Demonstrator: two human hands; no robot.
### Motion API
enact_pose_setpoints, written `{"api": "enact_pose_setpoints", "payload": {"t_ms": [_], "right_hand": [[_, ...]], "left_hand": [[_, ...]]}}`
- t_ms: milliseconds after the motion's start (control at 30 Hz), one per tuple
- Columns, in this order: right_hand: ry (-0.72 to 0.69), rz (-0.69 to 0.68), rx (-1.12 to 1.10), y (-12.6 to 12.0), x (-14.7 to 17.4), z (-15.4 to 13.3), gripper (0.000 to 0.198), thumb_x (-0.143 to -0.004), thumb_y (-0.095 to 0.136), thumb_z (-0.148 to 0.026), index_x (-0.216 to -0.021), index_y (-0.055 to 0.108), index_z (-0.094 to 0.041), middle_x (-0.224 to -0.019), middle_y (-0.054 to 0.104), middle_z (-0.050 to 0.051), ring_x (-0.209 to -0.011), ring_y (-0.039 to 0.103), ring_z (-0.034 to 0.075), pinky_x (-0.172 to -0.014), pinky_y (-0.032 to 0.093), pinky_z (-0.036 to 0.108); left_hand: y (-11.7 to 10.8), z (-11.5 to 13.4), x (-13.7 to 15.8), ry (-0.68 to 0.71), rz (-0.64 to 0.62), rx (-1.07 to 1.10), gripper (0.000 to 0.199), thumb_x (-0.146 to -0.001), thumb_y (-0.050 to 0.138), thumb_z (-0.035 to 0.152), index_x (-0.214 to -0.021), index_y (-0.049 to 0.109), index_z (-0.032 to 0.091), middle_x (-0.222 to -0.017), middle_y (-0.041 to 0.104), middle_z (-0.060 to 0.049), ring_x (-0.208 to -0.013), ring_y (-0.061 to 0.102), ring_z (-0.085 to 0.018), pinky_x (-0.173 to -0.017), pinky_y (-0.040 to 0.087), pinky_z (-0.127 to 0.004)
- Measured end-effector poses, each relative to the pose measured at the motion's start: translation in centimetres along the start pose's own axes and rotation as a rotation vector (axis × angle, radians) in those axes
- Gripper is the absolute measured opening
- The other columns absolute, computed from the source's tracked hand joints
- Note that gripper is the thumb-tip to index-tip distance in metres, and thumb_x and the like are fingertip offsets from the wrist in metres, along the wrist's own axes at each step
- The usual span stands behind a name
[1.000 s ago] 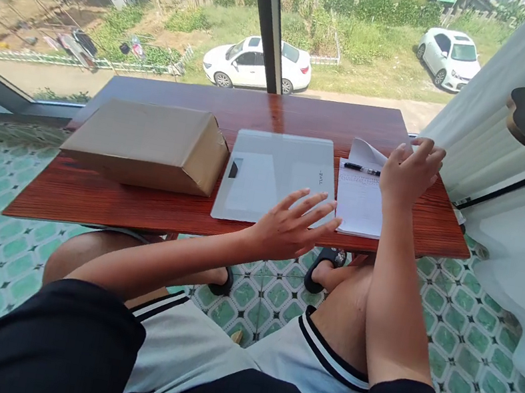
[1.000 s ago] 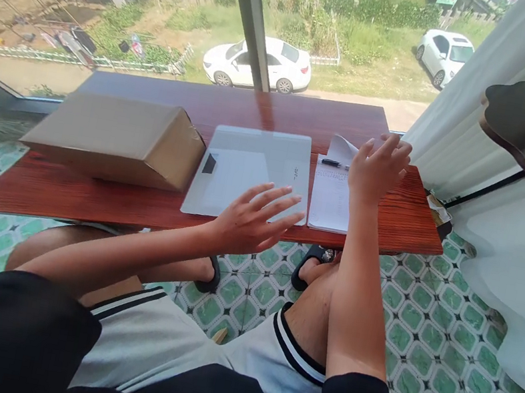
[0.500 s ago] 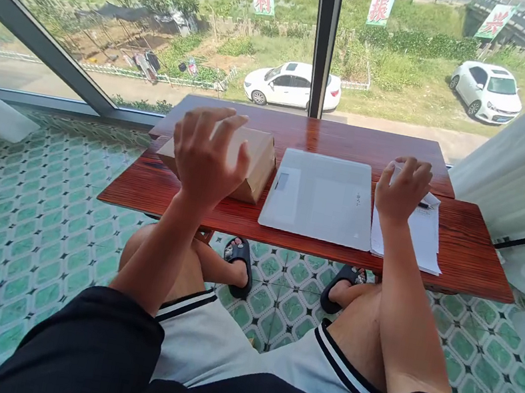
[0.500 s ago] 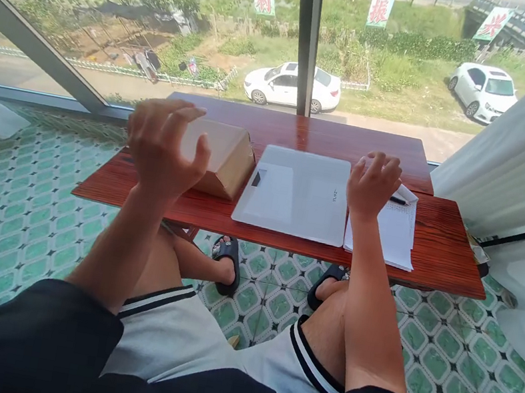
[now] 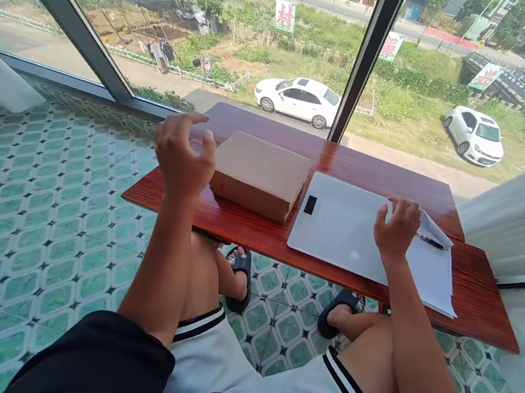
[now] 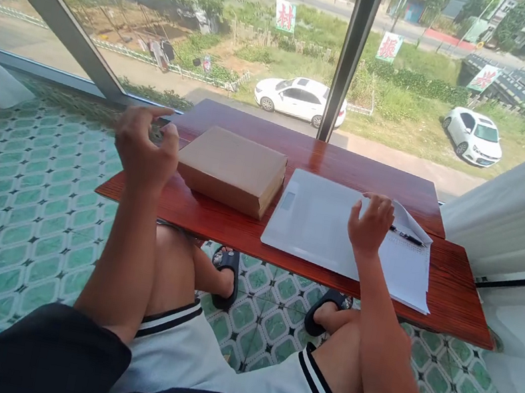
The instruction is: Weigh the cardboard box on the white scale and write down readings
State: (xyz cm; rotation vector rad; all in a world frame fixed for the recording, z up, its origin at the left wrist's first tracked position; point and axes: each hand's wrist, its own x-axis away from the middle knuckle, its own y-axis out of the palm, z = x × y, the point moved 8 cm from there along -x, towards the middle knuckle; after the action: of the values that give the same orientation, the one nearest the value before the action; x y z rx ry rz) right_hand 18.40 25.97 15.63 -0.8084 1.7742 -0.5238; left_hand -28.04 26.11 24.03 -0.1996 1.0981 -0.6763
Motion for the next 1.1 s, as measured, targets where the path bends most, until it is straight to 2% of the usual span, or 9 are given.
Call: {"api": "enact_pose_setpoints", "payload": {"t_ms": [67,133,233,400,567,733,900,1000,1100], "right_hand": [[-0.033,0.015,-0.098,-0.1,-0.1,-1.9,0.028,-0.095,0.042,-0.037,-0.110,0.060,-0.022,-0.115,0.064,0.016,-0.115,0.059,0.033,-0.105,0.044,0.056],[-0.043,0.003,-0.235,-0.2,-0.3,-4.1,0.029,-0.095,0.042,-0.038,-0.112,0.059,-0.022,-0.114,0.066,0.015,-0.113,0.061,0.031,-0.100,0.049,0.053],[0.012,-0.128,-0.470,0.3,-0.2,-7.6,0.033,-0.095,0.044,-0.042,-0.117,0.059,-0.022,-0.120,0.067,0.014,-0.110,0.065,0.027,-0.089,0.057,0.046],[0.115,-0.501,-0.814,3.5,2.9,-12.6,0.058,-0.093,0.054,-0.057,-0.138,0.053,-0.020,-0.138,0.062,0.018,-0.128,0.061,0.029,-0.104,0.053,0.050],[0.238,-0.701,-1.014,6.7,6.3,-14.5,0.090,-0.084,0.061,-0.077,-0.152,0.044,-0.020,-0.156,0.048,0.019,-0.147,0.044,0.032,-0.122,0.039,0.053],[0.188,-0.733,-1.066,7.2,7.3,-15.7,0.097,-0.084,0.065,-0.072,-0.161,0.033,-0.023,-0.164,0.038,0.013,-0.152,0.037,0.031,-0.126,0.035,0.051],[0.132,-0.767,-1.088,7.3,8.0,-16.7,0.089,-0.089,0.068,-0.061,-0.162,0.031,-0.025,-0.163,0.041,0.008,-0.149,0.041,0.026,-0.126,0.035,0.045],[0.148,-0.770,-1.090,7.5,8.0,-17.0,0.090,-0.090,0.063,-0.065,-0.162,0.031,-0.021,-0.163,0.039,0.010,-0.150,0.041,0.025,-0.125,0.037,0.042],[0.156,-0.757,-1.044,7.5,7.8,-17.1,0.089,-0.092,0.050,-0.074,-0.160,0.036,-0.019,-0.163,0.040,0.011,-0.150,0.040,0.025,-0.127,0.033,0.042]], "left_hand": [[0.1,-1.2,-0.2,-0.070,-0.003,0.015,0.031,-0.087,0.052,0.024,-0.111,0.070,0.025,-0.115,0.071,-0.009,-0.118,0.062,-0.029,-0.107,0.048,-0.049],[0.7,-2.3,-0.1,-0.132,-0.029,0.031,0.034,-0.085,0.051,0.022,-0.114,0.070,0.021,-0.119,0.071,-0.010,-0.120,0.062,-0.029,-0.108,0.048,-0.046],[1.9,-3.4,0.2,-0.206,-0.102,0.052,0.039,-0.086,0.050,0.024,-0.120,0.069,0.018,-0.127,0.070,-0.012,-0.124,0.062,-0.028,-0.111,0.046,-0.043],[3.3,-4.2,1.1,-0.288,-0.227,0.064,0.045,-0.091,0.049,0.031,-0.130,0.065,0.016,-0.136,0.068,-0.015,-0.129,0.061,-0.029,-0.115,0.042,-0.044],[4.3,-5.4,2.1,-0.383,-0.311,0.119,0.046,-0.093,0.048,0.034,-0.132,0.064,0.018,-0.131,0.071,-0.013,-0.124,0.064,-0.029,-0.110,0.045,-0.044],[5.1,-6.8,2.4,-0.427,-0.332,0.182,0.045,-0.093,0.046,0.038,-0.127,0.066,0.016,-0.122,0.073,-0.011,-0.115,0.066,-0.026,-0.103,0.049,-0.038],[5.2,-7.2,2.5,-0.443,-0.332,0.204,0.043,-0.092,0.045,0.038,-0.122,0.068,0.017,-0.124,0.072,-0.011,-0.117,0.064,-0.027,-0.102,0.048,-0.037],[5.1,-7.1,2.7,-0.448,-0.353,0.175,0.041,-0.092,0.043,0.040,-0.117,0.070,0.020,-0.125,0.071,-0.010,-0.120,0.063,-0.027,-0.106,0.045,-0.036],[5.3,-7.2,3.0,-0.469,-0.394,0.102,0.040,-0.094,0.040,0.041,-0.114,0.070,0.024,-0.125,0.072,-0.007,-0.121,0.063,-0.027,-0.108,0.044,-0.037]]}}
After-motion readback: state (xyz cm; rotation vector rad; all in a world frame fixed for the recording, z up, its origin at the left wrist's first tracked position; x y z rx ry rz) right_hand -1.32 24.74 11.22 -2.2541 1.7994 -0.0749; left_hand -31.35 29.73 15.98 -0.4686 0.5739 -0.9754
